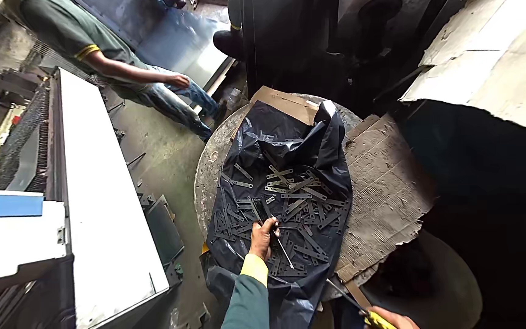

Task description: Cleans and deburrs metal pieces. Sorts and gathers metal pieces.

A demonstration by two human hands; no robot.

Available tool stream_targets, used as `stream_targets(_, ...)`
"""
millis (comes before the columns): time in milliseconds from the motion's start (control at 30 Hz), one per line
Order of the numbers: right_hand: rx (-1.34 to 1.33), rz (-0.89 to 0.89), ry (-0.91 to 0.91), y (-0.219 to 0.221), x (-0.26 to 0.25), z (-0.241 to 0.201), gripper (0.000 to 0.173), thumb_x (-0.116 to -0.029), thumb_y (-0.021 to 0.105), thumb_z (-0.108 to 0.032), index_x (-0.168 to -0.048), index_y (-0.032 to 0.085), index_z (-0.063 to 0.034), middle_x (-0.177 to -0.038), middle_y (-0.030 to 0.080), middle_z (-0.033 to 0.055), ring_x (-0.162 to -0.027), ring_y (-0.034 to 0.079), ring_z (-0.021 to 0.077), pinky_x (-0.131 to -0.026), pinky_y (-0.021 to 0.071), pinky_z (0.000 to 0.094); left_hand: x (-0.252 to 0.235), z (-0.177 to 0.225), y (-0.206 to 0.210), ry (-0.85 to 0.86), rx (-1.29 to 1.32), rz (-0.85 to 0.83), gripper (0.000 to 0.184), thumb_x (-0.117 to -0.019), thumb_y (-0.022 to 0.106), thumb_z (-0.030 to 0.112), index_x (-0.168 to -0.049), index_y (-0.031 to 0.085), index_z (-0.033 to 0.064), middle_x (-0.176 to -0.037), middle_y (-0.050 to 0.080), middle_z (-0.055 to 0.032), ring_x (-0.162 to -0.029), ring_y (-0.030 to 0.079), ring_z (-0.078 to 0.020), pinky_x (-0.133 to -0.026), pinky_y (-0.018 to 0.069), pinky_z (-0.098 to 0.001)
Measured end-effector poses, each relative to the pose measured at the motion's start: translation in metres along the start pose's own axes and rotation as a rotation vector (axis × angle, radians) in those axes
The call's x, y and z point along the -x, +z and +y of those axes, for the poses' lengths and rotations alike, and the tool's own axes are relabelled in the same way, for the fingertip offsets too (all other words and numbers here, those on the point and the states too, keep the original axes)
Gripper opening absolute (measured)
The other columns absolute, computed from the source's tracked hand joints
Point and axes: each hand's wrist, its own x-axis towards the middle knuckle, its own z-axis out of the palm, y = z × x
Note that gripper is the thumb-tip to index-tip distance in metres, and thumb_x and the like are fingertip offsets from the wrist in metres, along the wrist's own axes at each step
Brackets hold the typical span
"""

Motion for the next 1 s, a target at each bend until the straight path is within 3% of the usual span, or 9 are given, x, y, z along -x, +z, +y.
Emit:
stream_targets(167, -0.23, 0.208, -0.102, -0.01, -0.011, -0.088, 0.041, -0.0916, 0.077, -0.036, -0.124, 0.071, -0.0113, -0.1, 0.079, 0.0058, -0.087, 0.077, 0.022, -0.085, 0.0638, 0.0481, 0.047, 0.0, 0.014, 0.105, 0.254, 0.102, 0.012, -0.1062, 0.047, 0.006, -0.101, 0.054, -0.0014, -0.074, 0.059, -0.008, -0.053, 0.056, -0.0138, -0.054, 0.0555, -0.0278)
stream_targets(300, -0.109, 0.275, -0.069, -0.002, -0.021, -0.155, 0.062, -0.0822, 0.082, -0.053, -0.128, 0.07, -0.0134, -0.104, 0.076, 0.0094, -0.094, 0.073, 0.025, -0.089, 0.0577, 0.0522, 0.092, 0.001, 0.01, 0.182, 0.268, 0.161, 0.01, -0.1055, 0.049, 0.004, -0.104, 0.053, -0.0045, -0.074, 0.059, -0.0097, -0.053, 0.056, -0.0142, -0.053, 0.0552, -0.0268)
stream_targets(367, -0.061, 0.291, -0.08, 0.012, -0.019, -0.174, 0.061, -0.0799, 0.085, -0.05, -0.127, 0.069, -0.0154, -0.104, 0.075, 0.0087, -0.094, 0.073, 0.0246, -0.088, 0.058, 0.0519, 0.111, 0.0, 0.003, 0.19, 0.286, 0.189, 0.009, -0.1051, 0.051, 0.004, -0.104, 0.054, -0.0046, -0.072, 0.058, -0.0098, -0.052, 0.056, -0.0139, -0.052, 0.0542, -0.0256)
stream_targets(500, 0.069, 0.283, -0.143, 0.049, -0.005, -0.194, 0.05, -0.0821, 0.083, -0.036, -0.125, 0.07, -0.0152, -0.103, 0.076, 0.0092, -0.094, 0.073, 0.0251, -0.087, 0.0576, 0.0531, 0.145, -0.008, -0.028, 0.171, 0.332, 0.233, 0.011, -0.1053, 0.053, 0.006, -0.104, 0.056, -0.0051, -0.074, 0.058, -0.0106, -0.054, 0.056, -0.0149, -0.053, 0.0542, -0.0265)
stream_targets(667, 0.22, 0.26, -0.167, 0.09, 0.028, -0.201, 0.042, -0.0843, 0.079, -0.033, -0.123, 0.072, -0.0177, -0.1, 0.076, 0.0066, -0.091, 0.073, 0.0232, -0.085, 0.0583, 0.0519, 0.184, -0.019, -0.079, 0.055, 0.473, 0.264, 0.016, -0.1069, 0.052, 0.013, -0.109, 0.055, -0.0028, -0.081, 0.061, -0.0125, -0.061, 0.063, -0.0198, -0.058, 0.0589, -0.0324)
stream_targets(767, 0.169, 0.278, -0.203, 0.112, 0.044, -0.192, 0.039, -0.0811, 0.08, -0.031, -0.117, 0.073, -0.0165, -0.095, 0.075, 0.004, -0.085, 0.073, 0.0197, -0.081, 0.0602, 0.0477, 0.198, -0.027, -0.109, 0.023, 0.538, 0.279, 0.017, -0.1067, 0.053, 0.014, -0.108, 0.056, -0.0025, -0.081, 0.063, -0.0128, -0.062, 0.065, -0.0208, -0.059, 0.0604, -0.0343)
stream_targets(900, 0.036, 0.337, -0.251, 0.13, 0.061, -0.197, 0.039, -0.0799, 0.082, -0.026, -0.115, 0.073, -0.0132, -0.093, 0.075, 0.0012, -0.076, 0.071, 0.0138, -0.073, 0.0616, 0.0373, 0.211, -0.037, -0.142, -0.02, 0.56, 0.225, 0.021, -0.1064, 0.053, 0.012, -0.12, 0.052, -0.0039, -0.088, 0.064, -0.0159, -0.072, 0.069, -0.0248, -0.066, 0.0621, -0.0386)
stream_targets(1000, 0.042, 0.385, -0.244, 0.137, 0.047, -0.216, 0.04, -0.0823, 0.082, -0.027, -0.117, 0.072, -0.0109, -0.096, 0.075, 0.0051, -0.081, 0.072, 0.0181, -0.078, 0.0616, 0.0428, 0.213, -0.04, -0.142, -0.067, 0.581, 0.15, 0.021, -0.106, 0.052, 0.012, -0.12, 0.053, -0.0045, -0.091, 0.067, -0.0184, -0.075, 0.071, -0.0279, -0.067, 0.0625, -0.0414)
